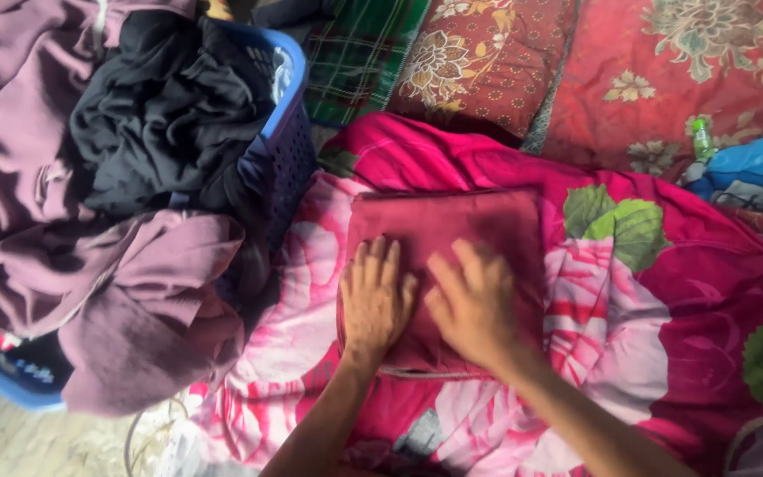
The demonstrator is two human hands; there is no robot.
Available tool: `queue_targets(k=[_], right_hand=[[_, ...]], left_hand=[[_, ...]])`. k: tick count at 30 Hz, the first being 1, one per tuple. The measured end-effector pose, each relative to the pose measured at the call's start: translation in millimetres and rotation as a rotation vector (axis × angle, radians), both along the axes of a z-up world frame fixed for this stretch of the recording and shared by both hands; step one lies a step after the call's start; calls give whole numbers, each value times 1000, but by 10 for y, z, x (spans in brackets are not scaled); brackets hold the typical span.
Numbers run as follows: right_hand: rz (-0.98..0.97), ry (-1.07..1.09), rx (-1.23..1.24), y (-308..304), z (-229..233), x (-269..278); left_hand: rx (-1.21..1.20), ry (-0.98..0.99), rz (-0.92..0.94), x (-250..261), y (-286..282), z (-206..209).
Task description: The person irons a maroon garment on a floral bedsheet, smoothing it with one hand while moving the iron with the other. They flip the garment to iron the other side and then fold it.
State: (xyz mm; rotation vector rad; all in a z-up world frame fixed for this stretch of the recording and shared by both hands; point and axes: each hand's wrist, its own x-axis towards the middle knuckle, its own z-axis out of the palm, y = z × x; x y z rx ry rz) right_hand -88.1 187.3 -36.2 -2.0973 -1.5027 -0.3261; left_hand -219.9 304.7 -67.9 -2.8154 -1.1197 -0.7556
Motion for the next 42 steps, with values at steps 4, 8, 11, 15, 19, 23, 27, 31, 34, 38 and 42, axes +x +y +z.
queue_targets(k=[4,8,11,15,19,23,27,31,34,38,42], right_hand=[[91,27,-216,-272,-342,-236],[87,122,-468,-355,-37,-149],[51,103,-466,-252,0,39],[189,-58,-303,-34,-209,118],[328,-102,-297,184,-297,245],[99,-205,-353,106,-102,838],[-321,1,-589,-382,-317,1676],[-345,75,-553,-760,-379,1705],[-347,30,-422,-1143,-429,1770],[-286,228,-337,-1869,451,1537],[-327,223,-257,-2682,725,1599]], left_hand=[[43,58,-14,-67,-26,-119],[4,88,21,-22,-106,26],[49,32,39,153,33,31],[84,36,75,275,215,-201],[51,83,79,241,210,-235],[20,60,63,229,255,-283],[30,54,66,245,252,-331],[65,62,71,262,221,-266],[72,42,89,383,-8,-101],[-84,-32,-54,762,-704,-5],[-57,-90,-241,1257,-1515,-80]])
